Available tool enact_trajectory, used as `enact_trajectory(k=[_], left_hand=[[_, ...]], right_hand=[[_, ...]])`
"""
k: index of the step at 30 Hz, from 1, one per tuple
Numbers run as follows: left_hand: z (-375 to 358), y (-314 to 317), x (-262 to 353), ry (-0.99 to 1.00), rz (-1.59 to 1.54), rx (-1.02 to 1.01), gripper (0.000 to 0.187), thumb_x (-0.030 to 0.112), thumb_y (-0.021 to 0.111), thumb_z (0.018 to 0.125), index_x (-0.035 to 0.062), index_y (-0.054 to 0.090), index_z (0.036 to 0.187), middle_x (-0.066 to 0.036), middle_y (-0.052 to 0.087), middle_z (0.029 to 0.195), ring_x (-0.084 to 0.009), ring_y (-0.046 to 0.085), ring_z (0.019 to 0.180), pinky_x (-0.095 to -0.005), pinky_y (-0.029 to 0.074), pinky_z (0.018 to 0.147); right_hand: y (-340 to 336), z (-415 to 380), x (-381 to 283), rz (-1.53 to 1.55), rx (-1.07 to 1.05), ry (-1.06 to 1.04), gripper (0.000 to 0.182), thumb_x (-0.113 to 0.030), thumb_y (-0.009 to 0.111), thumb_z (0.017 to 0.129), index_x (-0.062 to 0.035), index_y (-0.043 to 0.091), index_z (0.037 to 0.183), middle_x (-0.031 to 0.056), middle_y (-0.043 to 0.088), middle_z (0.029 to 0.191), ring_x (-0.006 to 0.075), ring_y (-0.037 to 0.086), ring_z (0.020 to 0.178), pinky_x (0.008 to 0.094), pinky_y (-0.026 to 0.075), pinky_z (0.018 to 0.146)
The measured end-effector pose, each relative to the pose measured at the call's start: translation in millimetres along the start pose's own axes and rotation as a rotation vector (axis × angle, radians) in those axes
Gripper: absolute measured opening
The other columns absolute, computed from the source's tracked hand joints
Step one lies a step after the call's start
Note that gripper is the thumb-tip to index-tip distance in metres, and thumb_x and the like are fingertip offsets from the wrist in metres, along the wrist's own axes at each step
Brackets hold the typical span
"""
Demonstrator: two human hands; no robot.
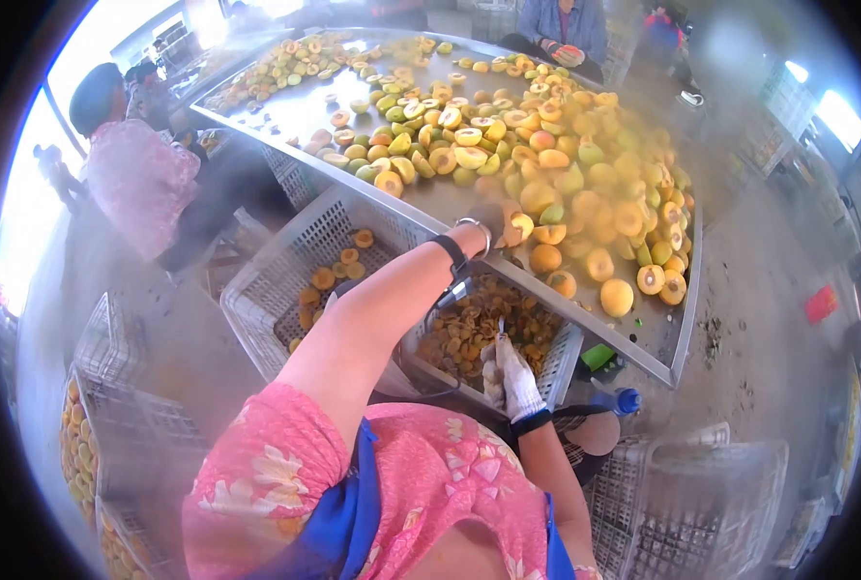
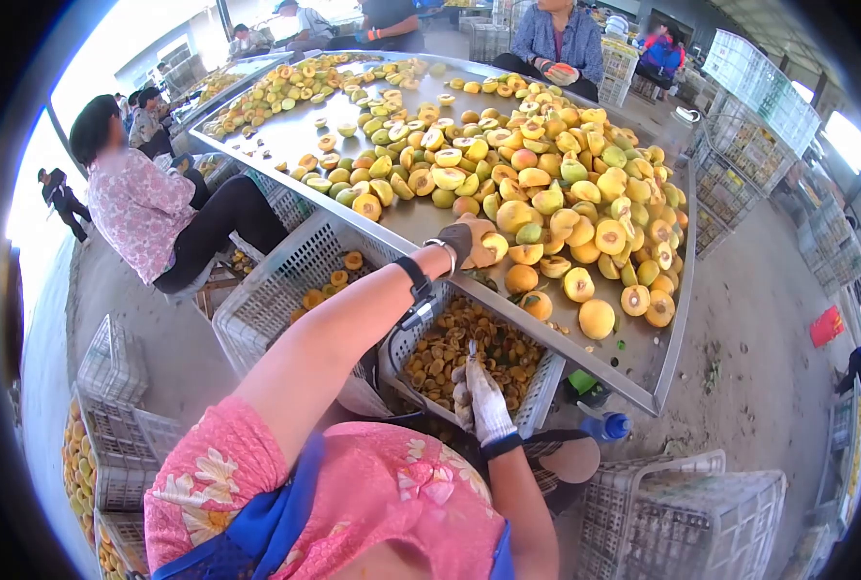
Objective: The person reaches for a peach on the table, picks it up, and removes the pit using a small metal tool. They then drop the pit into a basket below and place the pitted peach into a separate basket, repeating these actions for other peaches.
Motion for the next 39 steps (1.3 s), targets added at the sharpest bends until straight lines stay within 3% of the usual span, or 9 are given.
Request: enact_trajectory(k=[8, 11, 18, 19, 23, 28, 36, 37, 39], left_hand=[[-88.3, -11.9, 31.3, -0.053, -1.750, -0.021, 0.043, 0.008, 0.060, 0.089, 0.0026, 0.050, 0.130, -0.013, 0.063, 0.118, -0.0291, 0.064, 0.110, -0.0454, 0.056, 0.092], [-117.4, -12.3, 45.3, -0.086, -2.062, -0.065, 0.037, 0.024, 0.054, 0.102, 0.0024, 0.050, 0.132, -0.016, 0.063, 0.118, -0.0290, 0.064, 0.111, -0.0448, 0.054, 0.096], [-162.3, -14.0, 48.7, -0.088, -2.127, -0.064, 0.043, 0.033, 0.048, 0.106, -0.0003, 0.052, 0.132, -0.015, 0.063, 0.117, -0.0258, 0.064, 0.106, -0.0410, 0.053, 0.094], [-162.9, -15.3, 44.4, 0.075, -1.797, 0.069, 0.042, 0.032, 0.047, 0.106, -0.0008, 0.053, 0.131, -0.015, 0.064, 0.115, -0.0250, 0.064, 0.104, -0.0392, 0.054, 0.090], [-159.4, -0.9, 22.1, 0.153, -1.337, 0.325, 0.037, 0.027, 0.047, 0.105, -0.0015, 0.057, 0.126, -0.014, 0.065, 0.110, -0.0244, 0.065, 0.095, -0.0362, 0.054, 0.080], [-182.1, -15.0, 41.3, -0.187, -1.956, 0.117, 0.033, 0.026, 0.048, 0.103, -0.0021, 0.062, 0.114, -0.014, 0.066, 0.100, -0.0246, 0.065, 0.087, -0.0345, 0.054, 0.080], [-188.2, -21.4, 40.1, -0.053, -1.676, 0.473, 0.024, 0.021, 0.053, 0.103, -0.0005, 0.064, 0.103, -0.008, 0.067, 0.094, -0.0149, 0.063, 0.080, -0.0277, 0.053, 0.072], [-181.4, -9.2, 29.8, -0.186, -1.656, 0.468, 0.031, 0.027, 0.050, 0.105, -0.0002, 0.064, 0.098, -0.009, 0.066, 0.087, -0.0155, 0.063, 0.073, -0.0279, 0.053, 0.066], [-181.2, -9.5, 33.4, -0.090, -1.788, 0.181, 0.045, 0.042, 0.048, 0.104, 0.0001, 0.064, 0.093, -0.010, 0.068, 0.084, -0.0175, 0.065, 0.069, -0.0282, 0.054, 0.064]], right_hand=[[22.8, -21.7, -68.2, -0.415, 0.199, -0.476, 0.034, -0.042, 0.051, 0.105, -0.0096, 0.060, 0.100, -0.0041, 0.052, 0.066, 0.0040, 0.045, 0.051, 0.0217, 0.035, 0.047], [35.7, -26.7, -94.3, -0.728, 0.250, -0.846, 0.035, -0.038, 0.056, 0.102, -0.0033, 0.059, 0.107, 0.0121, 0.062, 0.080, 0.0252, 0.064, 0.074, 0.0377, 0.050, 0.066], [59.2, -28.5, -106.1, -0.935, 0.328, -0.925, 0.053, -0.043, 0.052, 0.101, 0.0041, 0.057, 0.126, 0.0323, 0.064, 0.112, 0.0486, 0.060, 0.108, 0.0467, 0.049, 0.089], [60.2, -28.1, -105.5, -0.875, 0.328, -0.732, 0.052, -0.042, 0.052, 0.101, 0.0050, 0.057, 0.124, 0.0331, 0.064, 0.112, 0.0501, 0.059, 0.108, 0.0478, 0.049, 0.089], [67.7, -30.4, -100.4, -0.926, 0.341, -0.777, 0.051, -0.040, 0.051, 0.102, 0.0051, 0.057, 0.124, 0.0338, 0.063, 0.112, 0.0507, 0.059, 0.108, 0.0490, 0.049, 0.088], [75.6, -27.0, -83.1, -1.104, 0.290, -0.859, 0.032, -0.021, 0.048, 0.104, 0.0028, 0.056, 0.124, 0.0281, 0.060, 0.111, 0.0443, 0.060, 0.104, 0.0454, 0.049, 0.084], [83.7, -34.8, -76.3, -0.820, 0.135, -0.762, 0.051, -0.037, 0.046, 0.105, 0.0072, 0.052, 0.131, 0.0293, 0.062, 0.122, 0.0413, 0.059, 0.116, 0.0404, 0.047, 0.096], [64.4, -19.5, -57.5, -1.457, 0.206, -1.359, 0.050, -0.035, 0.046, 0.105, 0.0078, 0.052, 0.131, 0.0301, 0.060, 0.124, 0.0409, 0.058, 0.118, 0.0405, 0.045, 0.099], [66.6, -18.0, -62.4, -1.100, 0.114, -0.930, 0.054, -0.035, 0.046, 0.105, 0.0102, 0.049, 0.135, 0.0306, 0.058, 0.130, 0.0393, 0.056, 0.123, 0.0391, 0.044, 0.103]])
Point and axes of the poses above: each hand's wrist, its own z-axis towards the middle knuckle, its own y-axis out of the palm, x = y × z, the point moved 6 cm from there along z, towards the middle knuckle
